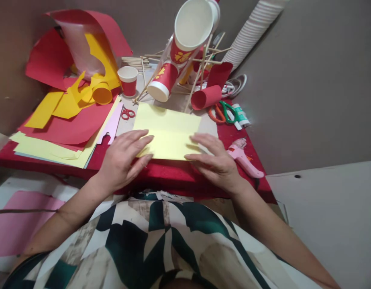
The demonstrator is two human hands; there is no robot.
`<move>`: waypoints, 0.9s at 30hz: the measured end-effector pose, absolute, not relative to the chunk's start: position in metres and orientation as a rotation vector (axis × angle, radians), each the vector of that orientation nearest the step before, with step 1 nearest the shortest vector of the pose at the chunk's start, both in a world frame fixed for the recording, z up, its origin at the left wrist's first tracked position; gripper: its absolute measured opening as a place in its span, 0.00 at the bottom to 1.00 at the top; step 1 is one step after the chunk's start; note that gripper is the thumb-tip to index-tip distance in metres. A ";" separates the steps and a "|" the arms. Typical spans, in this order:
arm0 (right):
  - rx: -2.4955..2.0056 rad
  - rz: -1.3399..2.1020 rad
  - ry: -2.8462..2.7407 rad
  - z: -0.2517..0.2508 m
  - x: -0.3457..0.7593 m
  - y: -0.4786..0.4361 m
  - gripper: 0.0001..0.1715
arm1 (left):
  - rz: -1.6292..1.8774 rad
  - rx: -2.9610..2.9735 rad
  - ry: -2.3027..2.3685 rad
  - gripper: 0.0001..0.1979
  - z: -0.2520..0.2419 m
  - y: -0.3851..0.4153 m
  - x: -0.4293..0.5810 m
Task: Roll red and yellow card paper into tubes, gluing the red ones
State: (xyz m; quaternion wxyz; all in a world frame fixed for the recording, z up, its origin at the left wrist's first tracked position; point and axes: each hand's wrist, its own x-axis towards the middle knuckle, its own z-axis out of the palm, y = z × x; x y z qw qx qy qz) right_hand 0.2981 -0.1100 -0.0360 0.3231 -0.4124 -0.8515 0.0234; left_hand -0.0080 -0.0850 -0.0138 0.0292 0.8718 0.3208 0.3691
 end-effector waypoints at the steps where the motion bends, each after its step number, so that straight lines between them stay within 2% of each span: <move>1: -1.087 0.088 -2.264 -0.038 0.298 -0.115 0.11 | 0.986 2.727 0.975 0.21 -0.016 -0.084 -0.003; 6: -1.020 0.136 -2.281 -0.045 0.299 -0.135 0.11 | 0.338 2.795 0.994 0.28 -0.035 -0.082 0.014; 10: -1.105 0.078 -2.127 -0.039 0.293 -0.144 0.17 | 0.211 2.817 1.008 0.29 -0.039 -0.085 0.016; 15: -1.374 0.004 -2.282 -0.038 0.258 -0.141 0.41 | 0.121 2.842 1.016 0.29 -0.033 -0.088 0.018; 17: -1.404 0.006 -2.421 -0.045 0.246 -0.140 0.45 | 0.084 2.863 1.024 0.31 -0.033 -0.091 0.018; 21: -1.422 0.032 -2.573 -0.058 0.239 -0.141 0.44 | 0.046 2.879 1.059 0.35 -0.036 -0.099 0.014; 27: -1.417 0.074 -2.615 -0.059 0.245 -0.143 0.39 | 0.034 2.876 1.111 0.35 -0.036 -0.112 0.003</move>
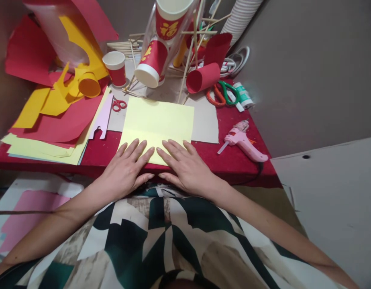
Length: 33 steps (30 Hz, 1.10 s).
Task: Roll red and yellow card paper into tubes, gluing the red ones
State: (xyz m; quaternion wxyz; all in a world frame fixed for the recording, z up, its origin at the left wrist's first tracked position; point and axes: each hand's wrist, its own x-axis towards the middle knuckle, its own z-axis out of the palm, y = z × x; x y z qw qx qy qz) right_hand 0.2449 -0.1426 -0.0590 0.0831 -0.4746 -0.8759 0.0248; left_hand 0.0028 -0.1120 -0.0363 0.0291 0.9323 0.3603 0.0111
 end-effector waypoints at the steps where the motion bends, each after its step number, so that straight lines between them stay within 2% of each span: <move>1: -1.413 0.083 -2.609 -0.058 0.246 -0.143 0.39 | 0.043 2.878 1.118 0.34 -0.037 -0.113 0.000; 18: -1.496 0.066 -2.430 -0.068 0.278 -0.161 0.37 | 0.384 2.848 1.356 0.25 -0.044 -0.140 -0.020; 28: -1.528 0.213 -1.988 -0.064 0.288 -0.175 0.36 | 0.656 2.931 1.312 0.18 -0.072 -0.138 -0.007; 33: -1.531 0.371 -1.730 -0.060 0.274 -0.170 0.34 | 0.865 3.016 1.244 0.19 -0.081 -0.131 -0.011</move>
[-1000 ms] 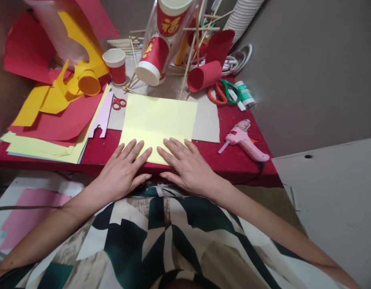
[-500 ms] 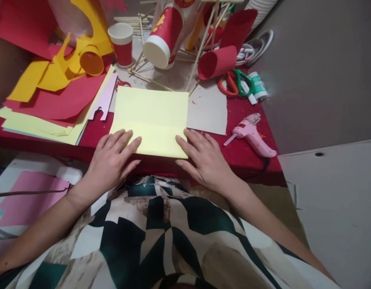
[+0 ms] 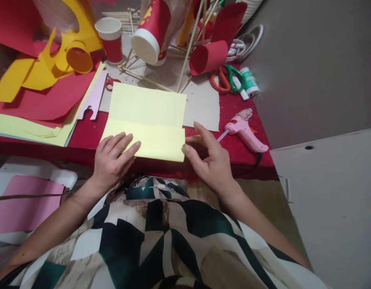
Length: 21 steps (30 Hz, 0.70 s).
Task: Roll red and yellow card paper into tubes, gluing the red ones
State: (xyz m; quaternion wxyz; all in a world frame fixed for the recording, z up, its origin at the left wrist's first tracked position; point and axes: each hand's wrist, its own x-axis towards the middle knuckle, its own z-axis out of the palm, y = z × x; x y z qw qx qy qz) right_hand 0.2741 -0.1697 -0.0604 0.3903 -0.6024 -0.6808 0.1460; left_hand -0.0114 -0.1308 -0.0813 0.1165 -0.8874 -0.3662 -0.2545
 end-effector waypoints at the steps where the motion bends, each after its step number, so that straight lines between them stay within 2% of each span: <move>1: -1.530 0.408 -1.681 -0.060 0.271 -0.167 0.33 | -0.760 -2.591 -1.065 0.19 -0.082 -0.129 -0.011; 5: -1.507 0.422 -1.548 -0.056 0.266 -0.151 0.29 | -0.769 -2.627 -1.033 0.20 -0.076 -0.122 -0.003; 9: -1.549 0.301 -1.591 -0.056 0.266 -0.137 0.25 | -0.619 -2.708 -1.117 0.24 -0.064 -0.123 0.004; 21: -1.611 0.110 -1.863 -0.066 0.268 -0.128 0.28 | -0.472 -2.899 -0.975 0.33 -0.050 -0.128 0.023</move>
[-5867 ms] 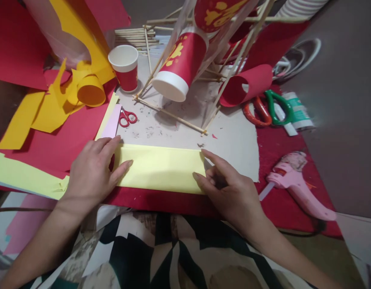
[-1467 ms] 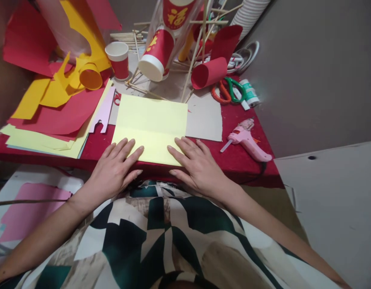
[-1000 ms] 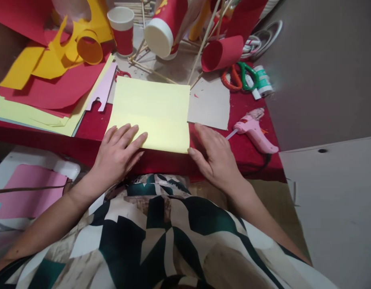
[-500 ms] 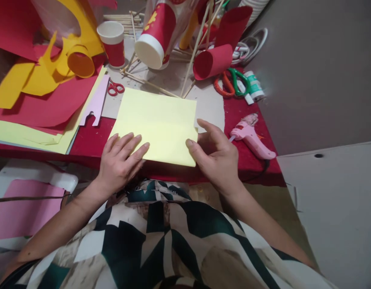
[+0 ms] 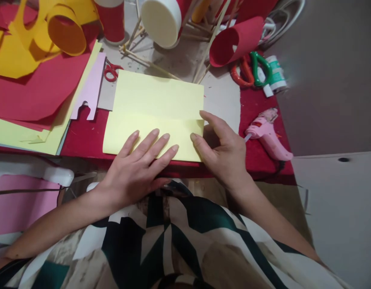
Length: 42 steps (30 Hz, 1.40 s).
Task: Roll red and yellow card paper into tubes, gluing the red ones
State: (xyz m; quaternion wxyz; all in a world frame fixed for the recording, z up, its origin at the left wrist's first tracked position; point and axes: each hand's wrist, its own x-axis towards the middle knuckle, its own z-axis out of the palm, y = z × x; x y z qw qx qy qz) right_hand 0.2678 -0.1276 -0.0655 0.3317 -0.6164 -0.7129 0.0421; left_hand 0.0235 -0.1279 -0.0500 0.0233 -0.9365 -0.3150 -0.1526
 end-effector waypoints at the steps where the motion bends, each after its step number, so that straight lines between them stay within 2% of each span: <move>1: -1.617 0.097 -1.887 -0.065 0.269 -0.127 0.28 | -0.445 -2.919 -0.959 0.33 -0.052 -0.127 0.026; 8: -1.456 -0.196 -2.006 -0.047 0.265 -0.145 0.30 | -0.310 -2.965 -0.946 0.33 -0.057 -0.125 0.029; 11: -1.287 -0.082 -2.292 -0.046 0.255 -0.159 0.39 | -0.269 -2.972 -0.922 0.31 -0.056 -0.125 0.028; 14: -1.253 0.039 -2.502 -0.057 0.244 -0.167 0.43 | -0.245 -2.960 -0.906 0.26 -0.057 -0.125 0.027; 22: -1.319 -0.056 -2.543 -0.072 0.239 -0.169 0.54 | -0.260 -2.927 -0.885 0.24 -0.059 -0.123 0.028; 28: -1.335 -0.101 -2.568 -0.074 0.238 -0.170 0.53 | -0.222 -2.856 -1.025 0.31 -0.058 -0.119 0.011; 35: -1.427 -0.110 -2.560 -0.073 0.250 -0.174 0.46 | -0.228 -2.764 -1.247 0.38 -0.057 -0.119 -0.030; 42: -1.596 -0.118 -2.469 -0.076 0.266 -0.187 0.51 | -0.296 -2.692 -1.401 0.40 -0.060 -0.121 -0.061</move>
